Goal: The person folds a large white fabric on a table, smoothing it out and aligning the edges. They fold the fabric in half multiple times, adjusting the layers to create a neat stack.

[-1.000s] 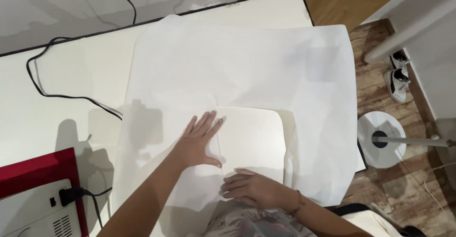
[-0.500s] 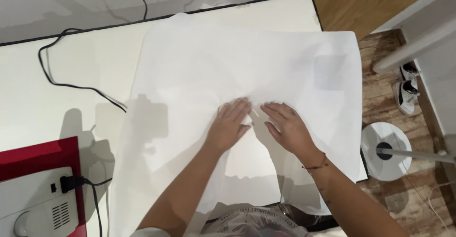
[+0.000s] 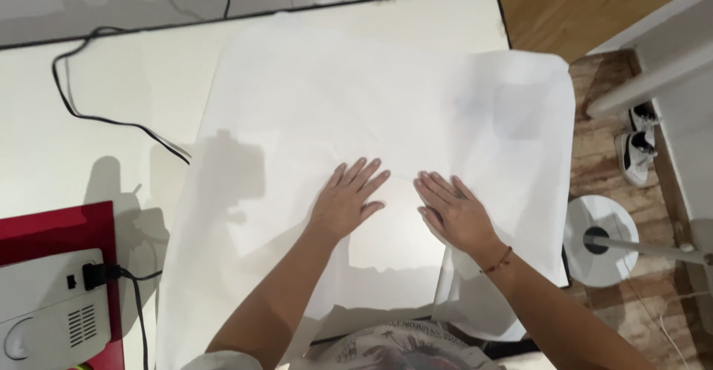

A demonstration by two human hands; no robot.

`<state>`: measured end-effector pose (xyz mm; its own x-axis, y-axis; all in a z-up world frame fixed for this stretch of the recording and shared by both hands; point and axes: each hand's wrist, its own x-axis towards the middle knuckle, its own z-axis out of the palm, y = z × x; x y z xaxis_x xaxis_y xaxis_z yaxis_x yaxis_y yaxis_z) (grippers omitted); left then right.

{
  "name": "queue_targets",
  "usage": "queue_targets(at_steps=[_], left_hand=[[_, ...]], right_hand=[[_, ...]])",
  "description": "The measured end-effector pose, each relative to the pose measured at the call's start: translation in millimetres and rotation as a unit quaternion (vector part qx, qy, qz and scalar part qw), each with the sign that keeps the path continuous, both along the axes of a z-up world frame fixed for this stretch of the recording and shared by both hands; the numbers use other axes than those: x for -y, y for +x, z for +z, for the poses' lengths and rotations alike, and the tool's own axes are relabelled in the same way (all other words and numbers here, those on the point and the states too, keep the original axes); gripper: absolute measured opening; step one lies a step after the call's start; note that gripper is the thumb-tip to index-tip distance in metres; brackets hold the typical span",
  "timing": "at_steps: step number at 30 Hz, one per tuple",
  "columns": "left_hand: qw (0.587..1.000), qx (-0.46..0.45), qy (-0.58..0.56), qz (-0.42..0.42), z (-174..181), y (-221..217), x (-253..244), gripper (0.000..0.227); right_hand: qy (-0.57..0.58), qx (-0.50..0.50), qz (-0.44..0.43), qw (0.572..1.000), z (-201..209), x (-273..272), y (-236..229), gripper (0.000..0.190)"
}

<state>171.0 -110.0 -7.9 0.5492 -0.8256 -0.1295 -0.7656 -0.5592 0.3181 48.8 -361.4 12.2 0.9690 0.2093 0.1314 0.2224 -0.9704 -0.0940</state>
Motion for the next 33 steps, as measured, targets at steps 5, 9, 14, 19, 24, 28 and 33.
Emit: queue_targets(at_steps=[5, 9, 14, 19, 24, 28, 33], left_hand=[[0.995, -0.086, -0.011, 0.053, 10.7, -1.3, -1.3, 0.067], [0.947, -0.100, -0.245, 0.183, 41.6, -8.5, -49.0, 0.059], [0.879, 0.039, -0.282, 0.382, 38.7, -57.6, -182.6, 0.046], [0.812, 0.065, -0.201, 0.543, 45.0, -136.2, -251.2, 0.039], [0.767, 0.035, -0.201, 0.608, 17.3, -184.1, -280.3, 0.049], [0.740, 0.023, -0.194, 0.643, -9.2, -174.6, -297.0, 0.044], [0.745, -0.032, -0.133, 0.653, -6.6, -152.1, -307.1, 0.042]], right_hand=[[0.034, -0.046, -0.027, 0.998, 5.6, 16.9, -15.2, 0.048], [0.182, -0.076, -0.070, 0.978, 11.7, 42.5, -5.0, 0.041], [0.230, -0.056, -0.070, 0.969, 21.0, 37.2, 41.1, 0.039], [0.268, 0.009, 0.079, 0.960, 11.6, 14.9, 112.5, 0.040], [0.244, -0.093, 0.025, 0.965, 0.1, -8.8, 185.4, 0.060], [0.299, -0.040, 0.025, 0.953, -38.7, -2.5, 241.0, 0.078], [0.232, -0.126, -0.223, 0.938, 6.8, 6.0, 271.1, 0.102]])
